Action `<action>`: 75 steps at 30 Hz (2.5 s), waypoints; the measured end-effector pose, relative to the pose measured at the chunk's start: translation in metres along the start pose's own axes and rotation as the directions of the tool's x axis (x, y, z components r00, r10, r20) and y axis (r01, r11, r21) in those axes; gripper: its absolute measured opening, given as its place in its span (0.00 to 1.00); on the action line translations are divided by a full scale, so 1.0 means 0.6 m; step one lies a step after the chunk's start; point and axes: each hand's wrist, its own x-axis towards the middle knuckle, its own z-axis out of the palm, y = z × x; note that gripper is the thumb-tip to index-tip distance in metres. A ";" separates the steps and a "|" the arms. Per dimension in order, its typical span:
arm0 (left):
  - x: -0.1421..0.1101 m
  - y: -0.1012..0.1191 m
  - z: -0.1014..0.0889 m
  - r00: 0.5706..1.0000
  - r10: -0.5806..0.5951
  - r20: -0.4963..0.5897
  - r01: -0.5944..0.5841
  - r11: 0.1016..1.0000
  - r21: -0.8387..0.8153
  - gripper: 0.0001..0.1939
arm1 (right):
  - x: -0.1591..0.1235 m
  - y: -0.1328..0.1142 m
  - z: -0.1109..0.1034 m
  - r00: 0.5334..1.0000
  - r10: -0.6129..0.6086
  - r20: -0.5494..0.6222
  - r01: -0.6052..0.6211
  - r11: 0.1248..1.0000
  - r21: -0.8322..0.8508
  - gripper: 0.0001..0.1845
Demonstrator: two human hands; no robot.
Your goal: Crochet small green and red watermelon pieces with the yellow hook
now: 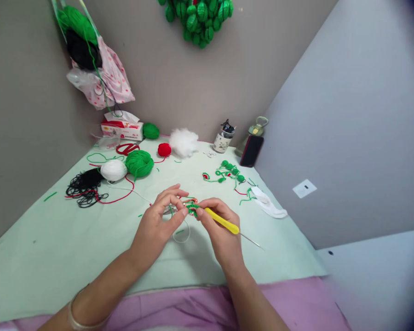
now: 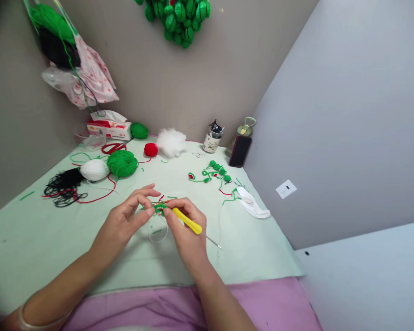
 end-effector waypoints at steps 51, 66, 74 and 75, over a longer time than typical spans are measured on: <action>-0.005 -0.007 0.004 0.989 -0.061 0.131 0.085 0.980 -0.182 0.03 | -0.005 0.021 0.018 0.999 0.036 0.031 -0.042 0.972 0.232 0.03; 0.002 -0.009 -0.002 0.966 -0.166 0.197 0.220 0.929 -0.298 0.13 | -0.003 0.043 0.022 0.994 0.105 0.040 -0.113 0.945 0.308 0.04; 0.000 -0.010 -0.006 0.972 -0.153 0.176 0.197 0.944 -0.267 0.09 | -0.005 0.037 0.010 0.997 0.025 0.067 -0.038 0.979 0.200 0.07; 0.000 -0.011 -0.005 0.975 -0.144 0.170 0.186 0.948 -0.260 0.09 | -0.005 0.035 0.010 0.999 0.021 0.045 -0.029 0.982 0.186 0.08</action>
